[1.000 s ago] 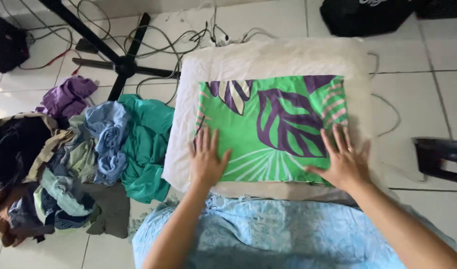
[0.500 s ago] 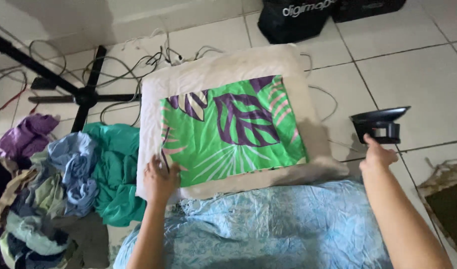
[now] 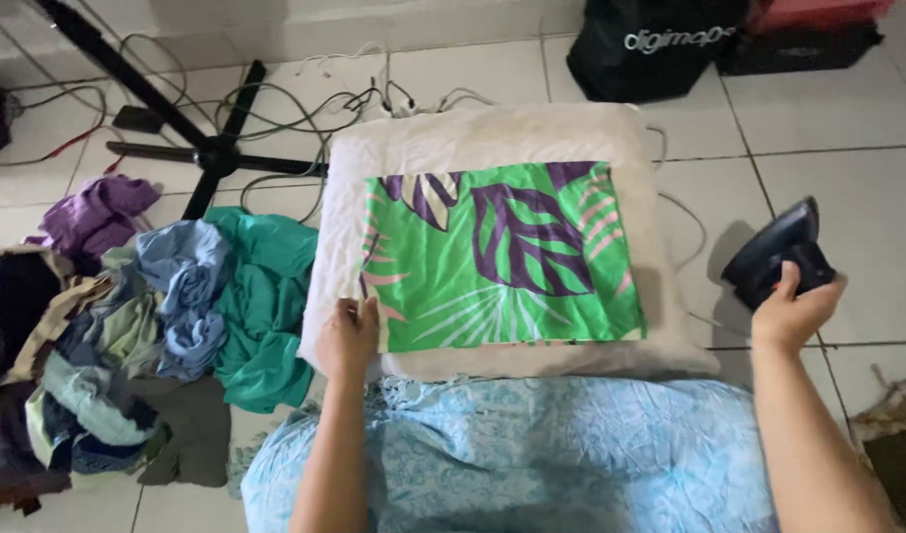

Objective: Ironing and folding a tank top and a piece of fabric on a pillow.

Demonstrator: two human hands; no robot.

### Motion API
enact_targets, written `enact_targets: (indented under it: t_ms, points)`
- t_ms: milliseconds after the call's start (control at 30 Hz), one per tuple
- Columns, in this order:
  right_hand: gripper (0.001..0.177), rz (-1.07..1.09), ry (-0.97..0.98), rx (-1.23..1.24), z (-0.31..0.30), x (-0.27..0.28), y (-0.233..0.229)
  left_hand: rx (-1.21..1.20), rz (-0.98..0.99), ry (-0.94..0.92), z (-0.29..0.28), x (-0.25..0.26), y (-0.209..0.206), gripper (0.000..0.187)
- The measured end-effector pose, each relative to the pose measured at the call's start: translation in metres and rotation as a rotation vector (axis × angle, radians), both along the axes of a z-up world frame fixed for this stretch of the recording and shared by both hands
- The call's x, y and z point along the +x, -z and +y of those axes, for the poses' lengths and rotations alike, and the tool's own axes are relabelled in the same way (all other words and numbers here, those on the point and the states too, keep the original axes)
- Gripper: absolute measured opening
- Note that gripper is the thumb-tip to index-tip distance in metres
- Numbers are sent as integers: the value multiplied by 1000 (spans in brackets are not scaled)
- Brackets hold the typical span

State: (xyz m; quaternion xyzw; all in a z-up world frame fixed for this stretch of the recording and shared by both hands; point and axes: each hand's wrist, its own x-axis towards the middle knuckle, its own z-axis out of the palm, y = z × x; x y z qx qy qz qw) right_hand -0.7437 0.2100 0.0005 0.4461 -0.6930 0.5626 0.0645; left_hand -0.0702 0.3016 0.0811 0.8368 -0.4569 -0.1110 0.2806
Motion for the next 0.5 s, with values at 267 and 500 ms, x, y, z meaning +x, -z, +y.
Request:
enact_targets:
  t_ms: [267,500]
  points:
    - [57,642,-486,205,-29,171,-194,-55,-49,76,-3,12,19,43]
    - [66,882,-779,664,-62,332,-173,-16,-63,94,-3,12,22,38]
